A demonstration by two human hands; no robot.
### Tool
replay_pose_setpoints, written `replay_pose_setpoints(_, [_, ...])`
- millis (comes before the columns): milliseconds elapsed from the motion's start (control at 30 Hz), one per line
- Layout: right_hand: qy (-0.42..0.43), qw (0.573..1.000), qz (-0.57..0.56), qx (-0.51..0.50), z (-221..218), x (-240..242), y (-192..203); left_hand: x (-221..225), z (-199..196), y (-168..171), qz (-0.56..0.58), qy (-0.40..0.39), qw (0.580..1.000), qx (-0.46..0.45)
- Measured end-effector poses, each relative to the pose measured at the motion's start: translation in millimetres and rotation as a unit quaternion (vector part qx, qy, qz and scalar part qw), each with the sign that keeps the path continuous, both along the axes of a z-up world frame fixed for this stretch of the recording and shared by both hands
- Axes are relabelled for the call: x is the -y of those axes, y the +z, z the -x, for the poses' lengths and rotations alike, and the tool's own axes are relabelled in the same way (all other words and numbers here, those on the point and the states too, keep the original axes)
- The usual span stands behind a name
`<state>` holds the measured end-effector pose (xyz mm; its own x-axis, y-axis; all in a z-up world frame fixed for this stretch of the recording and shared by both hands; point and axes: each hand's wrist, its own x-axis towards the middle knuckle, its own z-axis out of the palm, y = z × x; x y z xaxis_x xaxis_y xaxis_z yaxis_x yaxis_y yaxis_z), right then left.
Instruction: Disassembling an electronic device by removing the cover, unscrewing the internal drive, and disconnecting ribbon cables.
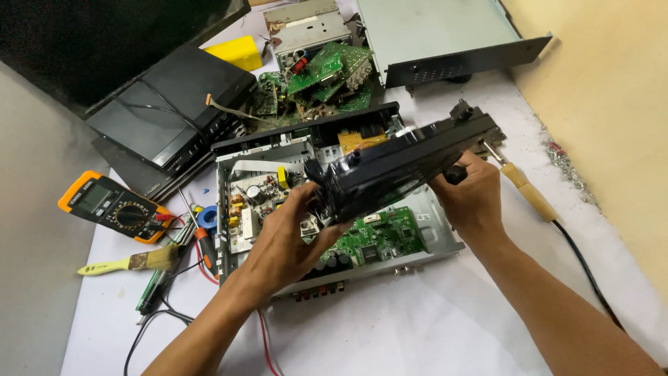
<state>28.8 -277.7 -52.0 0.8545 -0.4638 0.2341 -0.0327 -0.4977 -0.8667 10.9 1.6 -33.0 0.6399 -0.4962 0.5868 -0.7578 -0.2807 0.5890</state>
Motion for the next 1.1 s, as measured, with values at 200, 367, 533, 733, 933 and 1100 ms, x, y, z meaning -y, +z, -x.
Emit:
replay_pose_setpoints(200, [0.049, 0.998, 0.033, -0.001, -4, 15, -8, 0, -3, 13, 0.024, -0.038, 0.999, 0.021])
replay_pose_setpoints(367, [0.049, 0.968, 0.246, -0.013, -11, 33, -42, 4, 3, 22, -0.044, -0.039, 0.990, 0.125])
replay_pose_setpoints(533, [0.042, 0.963, 0.264, -0.025, -4, 27, -26, -6, -4, 22, -0.040, -0.024, 0.994, 0.097])
replay_pose_setpoints(733, [0.100, 0.926, 0.337, -0.140, 26, 23, 62, -25, -14, 24, 0.095, 0.081, 0.992, 0.004])
replay_pose_setpoints(933, [0.108, 0.834, 0.433, -0.324, 14, 52, 30, -37, -26, 26, 0.226, 0.107, 0.957, -0.149])
replay_pose_setpoints(1100, [0.124, 0.835, 0.445, -0.299, 9, 61, 15, -47, -52, -5, 0.375, 0.074, 0.899, -0.214])
